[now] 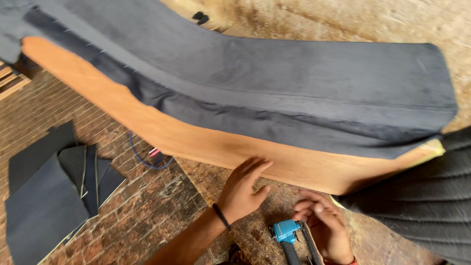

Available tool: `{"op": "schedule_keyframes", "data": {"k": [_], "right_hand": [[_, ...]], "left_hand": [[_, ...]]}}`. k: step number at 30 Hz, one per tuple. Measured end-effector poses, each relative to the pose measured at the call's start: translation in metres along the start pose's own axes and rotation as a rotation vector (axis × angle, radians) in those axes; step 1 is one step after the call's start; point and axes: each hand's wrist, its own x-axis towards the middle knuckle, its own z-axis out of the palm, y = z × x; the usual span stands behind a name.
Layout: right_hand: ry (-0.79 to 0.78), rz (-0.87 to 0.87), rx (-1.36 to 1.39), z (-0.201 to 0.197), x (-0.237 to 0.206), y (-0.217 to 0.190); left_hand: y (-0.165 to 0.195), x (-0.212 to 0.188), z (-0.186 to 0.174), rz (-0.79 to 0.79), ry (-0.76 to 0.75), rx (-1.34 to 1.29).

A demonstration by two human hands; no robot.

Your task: The person stretches a dark grey fabric cover over a curved wooden furniture frame and staples it in place using a pneumatic nail gun, pulling the fabric taut section by section and stapling along the edges. They briefly pick staples from a green container and later use scissors to trim excess fabric before continuing to staple.

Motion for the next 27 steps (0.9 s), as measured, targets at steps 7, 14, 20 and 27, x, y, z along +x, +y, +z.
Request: {"op": "schedule_keyframes", "data": {"k": [7, 14, 20, 27], "right_hand": [[0.225, 0.242, -0.221, 0.035, 0.03, 0.039], [0.01, 0.461, -0.402, 0.134, 0.055, 0.092], [-0.13, 0.461, -0.474, 0.248, 0.062, 0.131], [-0.233, 0.361, 0.382, 0.363, 0.05, 0.162]], "left_hand": [[-0.07, -0.089, -0.049, -0.505, 0.158, -0.478], [-0.13, -0.151, -0.114, -0.584, 0.329, -0.887], [-0.185, -0.219, -0.191, -0.678, 0.394, -0.944], [-0.236, -0.269, -0.262, -0.725, 0.454, -1.572]]}}
